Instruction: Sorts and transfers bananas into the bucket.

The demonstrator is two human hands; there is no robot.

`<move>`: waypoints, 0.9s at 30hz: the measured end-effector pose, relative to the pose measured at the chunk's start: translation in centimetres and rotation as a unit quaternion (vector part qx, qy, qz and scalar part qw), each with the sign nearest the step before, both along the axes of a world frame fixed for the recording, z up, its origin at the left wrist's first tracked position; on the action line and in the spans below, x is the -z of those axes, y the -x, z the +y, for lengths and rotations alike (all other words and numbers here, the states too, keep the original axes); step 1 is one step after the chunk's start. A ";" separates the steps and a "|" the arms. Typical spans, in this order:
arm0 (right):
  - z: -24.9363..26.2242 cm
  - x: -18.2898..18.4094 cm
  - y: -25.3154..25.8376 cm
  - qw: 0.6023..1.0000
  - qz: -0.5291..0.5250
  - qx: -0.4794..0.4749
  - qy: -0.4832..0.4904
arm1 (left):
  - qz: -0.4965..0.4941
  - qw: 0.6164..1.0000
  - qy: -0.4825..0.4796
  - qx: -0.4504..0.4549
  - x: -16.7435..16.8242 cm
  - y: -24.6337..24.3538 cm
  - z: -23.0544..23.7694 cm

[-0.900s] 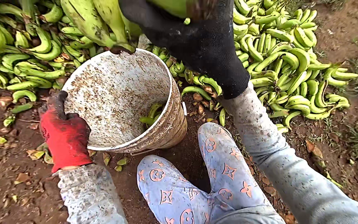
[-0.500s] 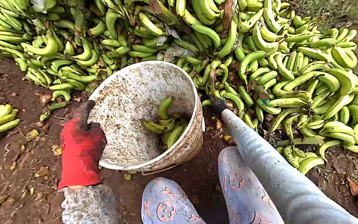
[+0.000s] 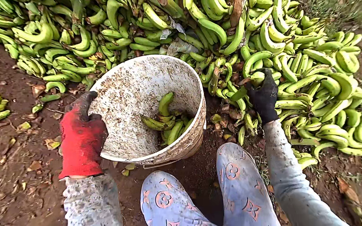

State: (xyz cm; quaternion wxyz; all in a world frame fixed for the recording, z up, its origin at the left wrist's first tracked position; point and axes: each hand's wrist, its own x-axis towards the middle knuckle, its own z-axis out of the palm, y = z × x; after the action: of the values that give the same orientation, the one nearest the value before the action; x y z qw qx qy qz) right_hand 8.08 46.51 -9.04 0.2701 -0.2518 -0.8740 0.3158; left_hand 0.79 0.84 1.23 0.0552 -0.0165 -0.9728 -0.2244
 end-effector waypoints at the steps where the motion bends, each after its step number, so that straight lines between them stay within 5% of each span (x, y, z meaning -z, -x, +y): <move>1: 0.1 -3.5 0.3 0.989 0.148 0.003 -0.002 | 0.002 1.000 0.006 0.004 0.1 0.3 0.0; 4: -2.8 -13.4 2.6 0.874 0.455 -0.134 0.103 | 0.003 1.000 0.020 0.011 0.5 0.8 -0.7; 6: -3.8 -15.6 3.2 0.868 0.361 -0.321 0.112 | 0.006 1.000 0.020 0.003 0.7 0.4 -0.8; 8: -1.9 -12.1 4.1 0.908 0.082 -0.404 0.077 | 0.010 1.000 0.018 -0.004 0.6 -0.2 -0.9; 10: 1.0 -2.8 5.5 0.957 -0.149 -0.250 0.015 | 0.009 1.000 0.012 -0.014 0.3 -0.4 -0.6; 12: 2.5 6.9 6.0 0.940 -0.326 -0.095 -0.027 | 0.000 1.000 0.018 -0.020 0.0 -0.1 -0.7; 16: 2.0 18.2 5.5 0.921 -0.375 0.021 -0.103 | -0.018 0.999 0.026 -0.032 0.1 -0.2 -0.6; 20: 1.8 18.7 4.1 0.925 -0.372 0.073 -0.038 | -0.038 0.998 0.017 -0.040 -0.5 -0.9 -0.5; 27: -0.1 14.7 -4.2 0.900 -0.422 -0.082 0.075 | -0.020 0.999 0.021 -0.018 0.4 0.1 -0.9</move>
State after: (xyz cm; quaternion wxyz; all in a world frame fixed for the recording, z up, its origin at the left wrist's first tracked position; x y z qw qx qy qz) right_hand 12.32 46.43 -23.76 -0.1702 -0.3084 -0.8973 0.2661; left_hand 0.68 -0.06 0.85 0.0395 0.0041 -0.9783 -0.2033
